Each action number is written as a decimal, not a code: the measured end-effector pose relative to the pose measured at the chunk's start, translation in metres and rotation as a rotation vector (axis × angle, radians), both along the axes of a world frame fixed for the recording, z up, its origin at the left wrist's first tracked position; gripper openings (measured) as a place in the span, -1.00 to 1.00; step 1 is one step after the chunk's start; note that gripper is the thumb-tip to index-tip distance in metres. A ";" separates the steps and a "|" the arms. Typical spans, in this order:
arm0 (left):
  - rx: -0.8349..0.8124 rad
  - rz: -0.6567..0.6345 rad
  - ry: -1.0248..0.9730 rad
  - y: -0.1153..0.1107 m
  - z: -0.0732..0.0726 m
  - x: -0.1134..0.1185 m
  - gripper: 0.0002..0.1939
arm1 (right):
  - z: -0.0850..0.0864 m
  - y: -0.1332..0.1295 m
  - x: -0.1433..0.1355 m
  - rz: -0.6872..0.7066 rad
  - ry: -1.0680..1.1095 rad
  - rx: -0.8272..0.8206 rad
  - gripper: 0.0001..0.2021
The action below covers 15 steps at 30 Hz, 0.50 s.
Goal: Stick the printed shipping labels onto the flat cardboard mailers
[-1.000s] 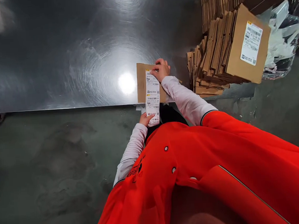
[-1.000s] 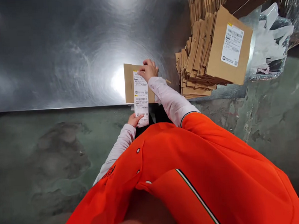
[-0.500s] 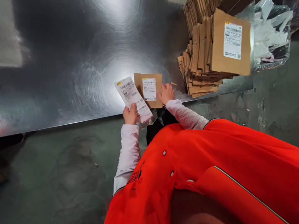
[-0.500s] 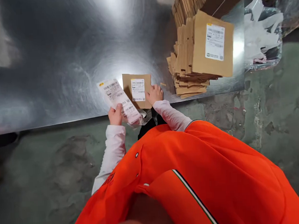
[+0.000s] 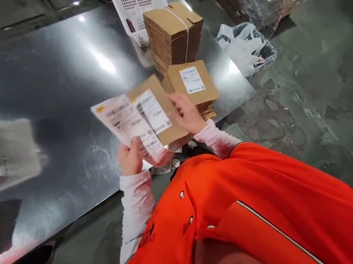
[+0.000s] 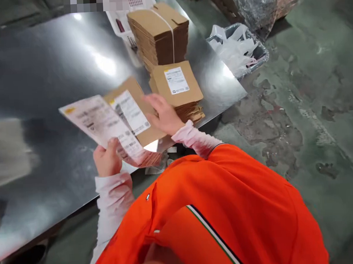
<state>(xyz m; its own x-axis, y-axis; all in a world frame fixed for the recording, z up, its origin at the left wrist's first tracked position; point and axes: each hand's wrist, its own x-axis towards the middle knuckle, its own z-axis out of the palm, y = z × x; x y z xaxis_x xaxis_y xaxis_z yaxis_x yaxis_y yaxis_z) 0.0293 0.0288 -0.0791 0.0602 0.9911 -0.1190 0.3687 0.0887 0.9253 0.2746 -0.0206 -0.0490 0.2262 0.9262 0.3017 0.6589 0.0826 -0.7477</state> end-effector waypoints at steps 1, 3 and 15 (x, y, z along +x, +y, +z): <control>0.071 -0.078 0.101 0.010 0.020 0.024 -0.59 | 0.014 0.001 0.031 -0.042 -0.012 0.044 -0.53; 0.192 -0.224 0.346 0.025 0.052 0.070 -0.64 | 0.025 0.009 0.090 -0.115 -0.008 0.060 -0.56; 0.438 -0.421 0.349 0.065 0.036 0.273 -0.75 | -0.062 0.052 0.243 -0.449 0.074 -0.283 -0.56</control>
<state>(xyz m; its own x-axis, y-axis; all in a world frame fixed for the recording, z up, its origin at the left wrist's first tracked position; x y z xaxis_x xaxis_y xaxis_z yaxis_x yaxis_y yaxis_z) 0.3023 0.0939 -0.0432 0.4802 0.8531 0.2041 0.5718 -0.4808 0.6647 0.5179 0.0315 -0.1112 0.6302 0.7761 0.0226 0.5278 -0.4069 -0.7456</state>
